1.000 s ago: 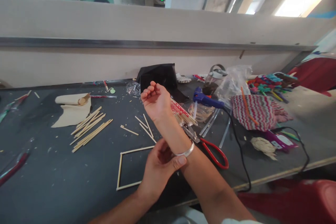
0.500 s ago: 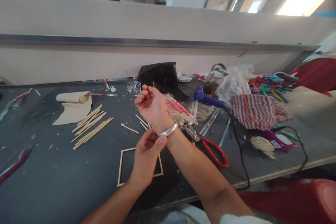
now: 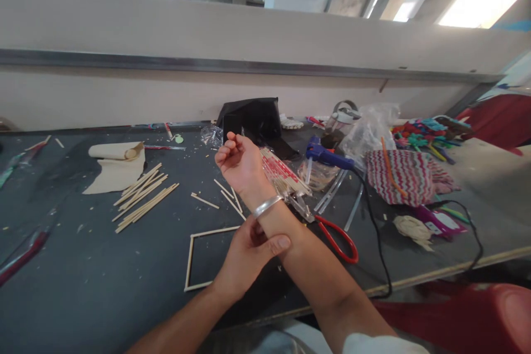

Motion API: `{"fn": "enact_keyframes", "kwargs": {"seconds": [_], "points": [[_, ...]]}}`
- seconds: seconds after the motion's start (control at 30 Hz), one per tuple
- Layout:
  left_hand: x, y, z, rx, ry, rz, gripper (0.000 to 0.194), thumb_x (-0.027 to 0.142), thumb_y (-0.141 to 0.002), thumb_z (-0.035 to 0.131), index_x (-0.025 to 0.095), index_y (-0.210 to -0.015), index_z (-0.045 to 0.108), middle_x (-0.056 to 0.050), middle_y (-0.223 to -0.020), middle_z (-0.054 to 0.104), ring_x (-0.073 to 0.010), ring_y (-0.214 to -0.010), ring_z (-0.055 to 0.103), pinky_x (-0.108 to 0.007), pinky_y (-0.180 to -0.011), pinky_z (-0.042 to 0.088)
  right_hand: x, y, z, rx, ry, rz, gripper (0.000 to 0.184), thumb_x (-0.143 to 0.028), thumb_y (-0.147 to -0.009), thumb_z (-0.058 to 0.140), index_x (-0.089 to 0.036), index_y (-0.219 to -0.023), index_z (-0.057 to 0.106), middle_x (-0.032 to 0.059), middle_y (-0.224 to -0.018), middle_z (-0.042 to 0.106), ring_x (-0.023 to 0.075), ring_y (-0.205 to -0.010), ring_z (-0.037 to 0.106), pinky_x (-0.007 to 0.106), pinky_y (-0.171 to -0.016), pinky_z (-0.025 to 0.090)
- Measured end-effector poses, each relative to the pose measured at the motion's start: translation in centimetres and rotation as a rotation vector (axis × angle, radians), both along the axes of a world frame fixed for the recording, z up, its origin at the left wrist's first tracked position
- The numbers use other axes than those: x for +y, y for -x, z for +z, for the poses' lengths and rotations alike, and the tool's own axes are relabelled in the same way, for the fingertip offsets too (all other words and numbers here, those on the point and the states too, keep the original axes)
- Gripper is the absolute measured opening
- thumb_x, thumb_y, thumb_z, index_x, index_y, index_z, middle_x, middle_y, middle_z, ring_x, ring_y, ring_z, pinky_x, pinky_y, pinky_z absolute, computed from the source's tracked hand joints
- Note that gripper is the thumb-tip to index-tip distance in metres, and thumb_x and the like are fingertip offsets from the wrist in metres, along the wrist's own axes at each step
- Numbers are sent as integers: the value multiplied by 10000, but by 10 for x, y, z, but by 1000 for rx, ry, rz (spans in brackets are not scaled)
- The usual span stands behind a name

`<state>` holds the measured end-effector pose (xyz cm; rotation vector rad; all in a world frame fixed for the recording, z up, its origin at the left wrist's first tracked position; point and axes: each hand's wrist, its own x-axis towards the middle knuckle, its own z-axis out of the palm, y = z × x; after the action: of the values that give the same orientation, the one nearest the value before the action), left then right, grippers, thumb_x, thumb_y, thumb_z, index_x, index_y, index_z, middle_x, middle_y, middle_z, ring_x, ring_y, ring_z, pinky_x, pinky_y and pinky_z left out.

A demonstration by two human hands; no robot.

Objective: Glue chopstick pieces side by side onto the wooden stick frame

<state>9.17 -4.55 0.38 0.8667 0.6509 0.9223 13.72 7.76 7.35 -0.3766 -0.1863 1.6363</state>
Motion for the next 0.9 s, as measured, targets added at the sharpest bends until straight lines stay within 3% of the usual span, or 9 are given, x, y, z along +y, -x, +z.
{"fn": "enact_keyframes", "kwargs": {"seconds": [0.3, 0.5, 0.73, 0.9], "points": [[2, 7, -1, -32, -106, -120, 364, 279, -757, 715, 168, -1087, 610, -77, -1085, 679, -227, -1021, 608, -328, -911, 445, 0, -10, 5, -5, -31, -6, 234, -147, -889, 375, -172, -704, 516, -80, -487, 388, 48, -417, 367, 150, -428, 352], [2, 6, -1, -107, -50, -159, 365, 191, -752, 695, 171, -1109, 621, -75, -1081, 683, -228, -1037, 605, -330, -928, 425, 2, -15, 5, 32, -38, -7, 234, -128, -881, 367, -162, -704, 516, -77, -473, 393, 47, -417, 372, 149, -422, 341], [-1, 6, 5, -61, -13, -105, 278, 257, -733, 724, 159, -984, 659, -82, -1021, 701, -220, -966, 628, -326, -871, 458, 2, -10, 2, -86, -26, -132, 244, -154, -888, 389, -165, -688, 529, -79, -473, 406, 46, -411, 381, 162, -421, 332], [0, 7, 4, 16, -29, -58, 344, 256, -691, 747, 153, -1005, 653, -58, -928, 712, -205, -886, 631, -310, -820, 465, -3, -3, 6, -177, -62, -179, 244, -144, -880, 409, -164, -683, 552, -79, -485, 422, 48, -424, 398, 174, -429, 329]]}}
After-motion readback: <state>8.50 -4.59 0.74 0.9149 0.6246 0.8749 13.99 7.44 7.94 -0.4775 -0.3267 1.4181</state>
